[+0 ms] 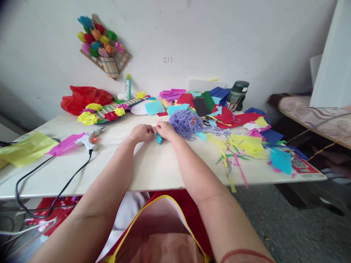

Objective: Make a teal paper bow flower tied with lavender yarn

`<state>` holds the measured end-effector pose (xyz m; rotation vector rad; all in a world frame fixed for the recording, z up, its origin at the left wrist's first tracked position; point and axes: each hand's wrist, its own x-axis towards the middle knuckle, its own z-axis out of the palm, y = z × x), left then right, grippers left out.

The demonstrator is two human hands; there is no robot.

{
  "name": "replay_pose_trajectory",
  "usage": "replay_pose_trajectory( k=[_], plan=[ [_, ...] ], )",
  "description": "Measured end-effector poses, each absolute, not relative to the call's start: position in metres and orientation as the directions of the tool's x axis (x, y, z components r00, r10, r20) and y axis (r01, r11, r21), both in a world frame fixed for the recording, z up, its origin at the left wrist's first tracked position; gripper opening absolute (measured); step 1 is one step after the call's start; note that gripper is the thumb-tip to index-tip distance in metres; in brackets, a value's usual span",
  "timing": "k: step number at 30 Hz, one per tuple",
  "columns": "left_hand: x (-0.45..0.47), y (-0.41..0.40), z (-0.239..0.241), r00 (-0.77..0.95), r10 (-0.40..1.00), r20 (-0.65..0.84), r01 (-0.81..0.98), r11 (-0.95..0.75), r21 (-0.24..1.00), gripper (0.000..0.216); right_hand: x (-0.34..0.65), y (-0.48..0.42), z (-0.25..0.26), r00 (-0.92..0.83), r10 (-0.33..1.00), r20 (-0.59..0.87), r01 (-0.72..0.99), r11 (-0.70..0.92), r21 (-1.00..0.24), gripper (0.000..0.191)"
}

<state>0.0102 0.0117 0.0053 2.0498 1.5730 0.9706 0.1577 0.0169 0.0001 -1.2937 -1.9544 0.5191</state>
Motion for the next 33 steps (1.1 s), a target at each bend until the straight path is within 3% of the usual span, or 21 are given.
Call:
replay_pose_trajectory(
  k=[4, 9, 13, 22, 28, 33],
  plan=[
    [0.007, 0.013, 0.004, 0.161, 0.954, 0.253, 0.624, -0.297, 0.723, 0.021, 0.160, 0.023, -0.007, -0.245, 0.924, 0.294, 0.534, 0.382, -0.754, 0.028],
    [0.007, 0.013, 0.001, 0.166, 0.978, 0.122, 0.261, -0.163, 0.951, 0.022, 0.161, 0.027, -0.011, -0.229, 0.954, 0.193, 0.345, 0.265, -0.900, 0.027],
    [0.011, 0.009, 0.000, 0.203, 0.977, 0.061, 0.039, -0.070, 0.997, 0.019, 0.162, 0.024, -0.007, -0.210, 0.964, 0.163, 0.297, 0.222, -0.929, 0.024],
    [0.009, 0.003, 0.004, 0.328, 0.944, -0.036, -0.236, 0.119, 0.965, 0.020, 0.165, 0.021, -0.001, -0.203, 0.955, 0.217, 0.297, 0.272, -0.915, 0.023],
    [0.012, 0.004, 0.007, 0.303, 0.950, -0.072, -0.456, 0.211, 0.864, 0.008, 0.164, 0.015, 0.006, -0.240, 0.945, 0.221, 0.181, 0.267, -0.947, 0.024],
    [0.015, 0.003, 0.009, 0.238, 0.962, -0.134, -0.588, 0.252, 0.769, 0.013, 0.165, 0.015, 0.006, -0.299, 0.929, 0.219, 0.071, 0.251, -0.965, 0.023]
  ],
)
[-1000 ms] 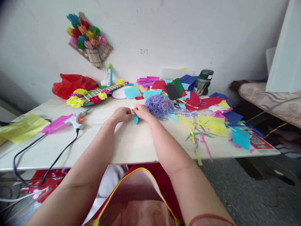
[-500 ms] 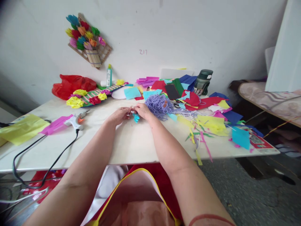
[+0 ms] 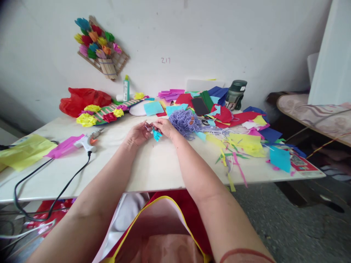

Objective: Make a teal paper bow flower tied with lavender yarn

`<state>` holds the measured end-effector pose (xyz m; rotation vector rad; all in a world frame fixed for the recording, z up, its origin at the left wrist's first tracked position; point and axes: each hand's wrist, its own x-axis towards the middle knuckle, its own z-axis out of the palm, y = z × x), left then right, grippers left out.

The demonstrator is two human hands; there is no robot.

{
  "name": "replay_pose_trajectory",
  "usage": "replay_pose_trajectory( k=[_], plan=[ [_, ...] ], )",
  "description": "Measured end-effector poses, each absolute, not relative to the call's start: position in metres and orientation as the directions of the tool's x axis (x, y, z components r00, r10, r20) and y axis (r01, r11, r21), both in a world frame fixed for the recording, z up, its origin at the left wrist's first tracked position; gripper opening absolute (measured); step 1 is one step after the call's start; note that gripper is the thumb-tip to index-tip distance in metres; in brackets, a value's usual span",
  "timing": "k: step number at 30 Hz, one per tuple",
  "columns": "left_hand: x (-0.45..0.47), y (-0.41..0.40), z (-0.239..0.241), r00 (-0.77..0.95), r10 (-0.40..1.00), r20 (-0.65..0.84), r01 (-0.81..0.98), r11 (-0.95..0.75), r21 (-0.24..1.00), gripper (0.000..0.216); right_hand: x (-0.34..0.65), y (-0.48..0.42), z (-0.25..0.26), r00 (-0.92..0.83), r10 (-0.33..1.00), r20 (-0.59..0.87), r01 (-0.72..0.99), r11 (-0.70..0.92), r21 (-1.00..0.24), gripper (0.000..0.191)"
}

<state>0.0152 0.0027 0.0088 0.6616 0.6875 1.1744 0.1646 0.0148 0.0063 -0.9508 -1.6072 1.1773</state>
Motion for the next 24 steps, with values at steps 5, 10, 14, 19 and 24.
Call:
replay_pose_trajectory(
  k=[5, 10, 14, 19, 24],
  plan=[
    [0.0158, 0.0015, 0.0111, 0.214, 0.966, -0.146, -0.639, 0.251, 0.727, 0.019, 0.1662, 0.0176, 0.0039, -0.278, 0.935, 0.223, 0.005, 0.233, -0.972, 0.020],
    [0.0162, 0.0022, 0.0103, 0.287, 0.947, -0.145, -0.622, 0.300, 0.724, 0.024, 0.1633, 0.0165, 0.0059, -0.238, 0.945, 0.226, -0.010, 0.230, -0.973, 0.018],
    [0.0147, 0.0055, 0.0075, 0.299, 0.942, -0.155, -0.585, 0.309, 0.750, 0.029, 0.1592, 0.0160, 0.0062, -0.228, 0.948, 0.222, 0.058, 0.241, -0.969, 0.019],
    [0.0131, 0.0075, 0.0051, 0.288, 0.947, -0.142, -0.543, 0.283, 0.791, 0.030, 0.1586, 0.0169, 0.0060, -0.203, 0.942, 0.268, 0.179, 0.305, -0.935, 0.020],
    [0.0157, 0.0050, 0.0036, 0.261, 0.958, -0.119, -0.430, 0.226, 0.874, 0.028, 0.1596, 0.0157, 0.0071, -0.175, 0.953, 0.248, 0.202, 0.281, -0.938, 0.020]
  ],
)
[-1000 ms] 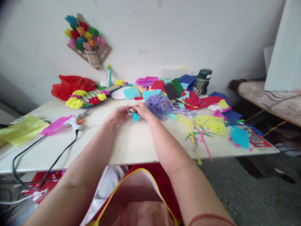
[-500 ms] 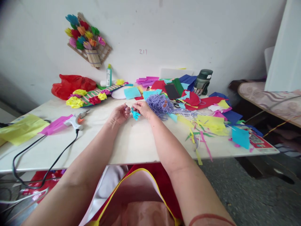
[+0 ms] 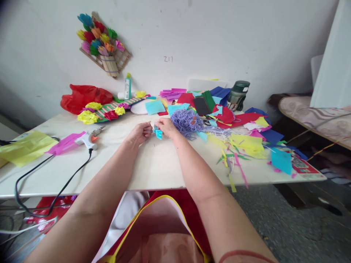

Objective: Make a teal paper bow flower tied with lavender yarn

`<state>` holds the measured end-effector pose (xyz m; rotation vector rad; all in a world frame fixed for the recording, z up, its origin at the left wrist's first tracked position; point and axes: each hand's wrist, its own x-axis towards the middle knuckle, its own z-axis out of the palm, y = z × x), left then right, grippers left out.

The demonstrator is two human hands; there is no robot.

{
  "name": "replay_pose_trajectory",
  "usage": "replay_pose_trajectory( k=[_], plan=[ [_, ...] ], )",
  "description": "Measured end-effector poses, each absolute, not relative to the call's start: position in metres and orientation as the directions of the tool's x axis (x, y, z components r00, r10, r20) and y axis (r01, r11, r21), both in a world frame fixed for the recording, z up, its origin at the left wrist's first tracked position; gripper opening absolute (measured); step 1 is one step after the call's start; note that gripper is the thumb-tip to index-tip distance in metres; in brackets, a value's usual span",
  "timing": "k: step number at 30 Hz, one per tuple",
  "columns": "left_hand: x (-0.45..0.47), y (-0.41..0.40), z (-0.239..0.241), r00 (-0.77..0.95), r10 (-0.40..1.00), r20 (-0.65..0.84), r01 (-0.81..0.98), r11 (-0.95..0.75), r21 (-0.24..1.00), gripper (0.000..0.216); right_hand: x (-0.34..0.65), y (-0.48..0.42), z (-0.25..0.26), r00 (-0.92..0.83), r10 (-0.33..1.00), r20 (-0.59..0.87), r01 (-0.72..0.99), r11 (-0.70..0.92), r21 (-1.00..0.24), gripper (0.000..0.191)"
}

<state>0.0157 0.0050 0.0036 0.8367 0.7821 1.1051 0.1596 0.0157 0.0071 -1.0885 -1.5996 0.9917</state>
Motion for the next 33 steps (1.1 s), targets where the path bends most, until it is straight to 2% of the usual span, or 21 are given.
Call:
replay_pose_trajectory(
  k=[6, 9, 12, 15, 18, 22, 30, 33],
  plan=[
    [0.020, 0.002, 0.003, 0.324, 0.935, -0.145, -0.230, 0.227, 0.946, 0.015, 0.161, 0.016, 0.003, -0.185, 0.948, 0.259, 0.082, 0.278, -0.957, 0.022],
    [0.022, 0.003, 0.004, 0.321, 0.929, -0.183, -0.211, 0.259, 0.943, 0.012, 0.159, 0.019, -0.002, -0.191, 0.942, 0.276, 0.042, 0.289, -0.956, 0.021],
    [0.023, 0.005, 0.003, 0.301, 0.930, -0.209, -0.218, 0.281, 0.935, 0.018, 0.158, 0.025, -0.007, -0.194, 0.937, 0.292, 0.029, 0.303, -0.953, 0.023],
    [0.024, 0.008, 0.001, 0.232, 0.958, -0.168, -0.241, 0.224, 0.944, 0.020, 0.159, 0.031, -0.012, -0.213, 0.939, 0.270, 0.021, 0.281, -0.960, 0.021],
    [0.021, 0.010, -0.002, 0.106, 0.991, -0.081, -0.221, 0.102, 0.970, 0.020, 0.163, 0.034, -0.014, -0.240, 0.941, 0.238, 0.062, 0.260, -0.964, 0.019],
    [0.015, 0.014, -0.004, 0.023, 1.000, -0.012, -0.090, 0.014, 0.996, 0.020, 0.170, 0.031, -0.011, -0.293, 0.931, 0.220, 0.158, 0.274, -0.949, 0.018],
    [0.012, 0.006, -0.001, 0.156, 0.988, 0.015, -0.067, -0.005, 0.998, 0.030, 0.176, 0.016, 0.001, -0.339, 0.934, 0.111, 0.321, 0.226, -0.920, 0.018],
    [0.011, 0.003, 0.002, 0.185, 0.983, 0.019, -0.066, -0.006, 0.998, 0.034, 0.175, 0.014, 0.004, -0.392, 0.919, 0.049, 0.338, 0.193, -0.921, 0.012]
  ],
)
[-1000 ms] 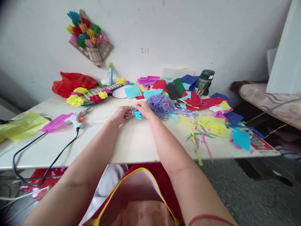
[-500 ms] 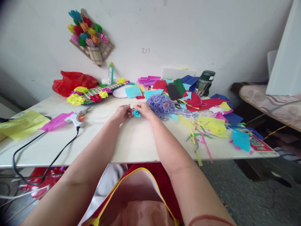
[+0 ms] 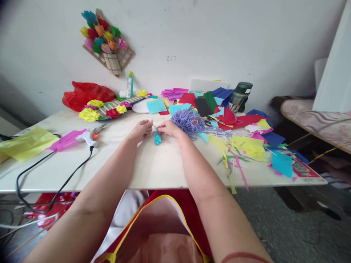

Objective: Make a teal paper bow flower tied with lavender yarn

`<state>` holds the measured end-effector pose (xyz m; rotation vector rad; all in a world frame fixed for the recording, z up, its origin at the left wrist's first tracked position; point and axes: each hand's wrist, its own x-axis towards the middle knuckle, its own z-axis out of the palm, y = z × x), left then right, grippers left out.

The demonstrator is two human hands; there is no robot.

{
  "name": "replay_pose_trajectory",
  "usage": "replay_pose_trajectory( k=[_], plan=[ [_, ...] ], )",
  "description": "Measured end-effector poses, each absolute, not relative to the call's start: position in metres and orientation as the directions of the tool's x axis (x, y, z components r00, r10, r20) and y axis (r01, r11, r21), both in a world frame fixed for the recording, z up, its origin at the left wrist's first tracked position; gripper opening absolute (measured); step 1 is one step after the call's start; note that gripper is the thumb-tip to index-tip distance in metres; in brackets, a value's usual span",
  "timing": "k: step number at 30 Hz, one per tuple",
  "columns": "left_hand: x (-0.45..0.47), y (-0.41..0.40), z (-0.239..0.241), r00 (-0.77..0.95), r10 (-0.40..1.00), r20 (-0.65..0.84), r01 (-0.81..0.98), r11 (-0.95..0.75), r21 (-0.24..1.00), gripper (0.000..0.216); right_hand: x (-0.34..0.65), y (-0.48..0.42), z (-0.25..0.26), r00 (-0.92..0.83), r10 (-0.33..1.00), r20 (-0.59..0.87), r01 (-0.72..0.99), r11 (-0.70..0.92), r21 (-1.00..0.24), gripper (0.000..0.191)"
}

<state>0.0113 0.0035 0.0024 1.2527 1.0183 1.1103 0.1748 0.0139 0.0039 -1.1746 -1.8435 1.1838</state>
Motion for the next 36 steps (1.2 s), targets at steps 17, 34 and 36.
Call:
replay_pose_trajectory(
  k=[17, 34, 36],
  plan=[
    [0.011, 0.009, 0.000, 0.136, 0.968, 0.211, 0.048, -0.219, 0.974, 0.022, 0.164, 0.013, 0.002, -0.347, 0.925, 0.154, 0.318, 0.270, -0.909, 0.012],
    [0.000, 0.032, -0.015, -0.030, 0.801, 0.598, 0.673, -0.426, 0.604, 0.046, 0.168, 0.010, 0.005, -0.372, 0.927, 0.036, 0.134, 0.092, -0.987, 0.022],
    [0.001, 0.028, -0.010, -0.053, 0.770, 0.636, 0.665, -0.448, 0.597, 0.043, 0.169, 0.010, 0.006, -0.369, 0.929, 0.027, 0.116, 0.075, -0.990, 0.024]
  ],
)
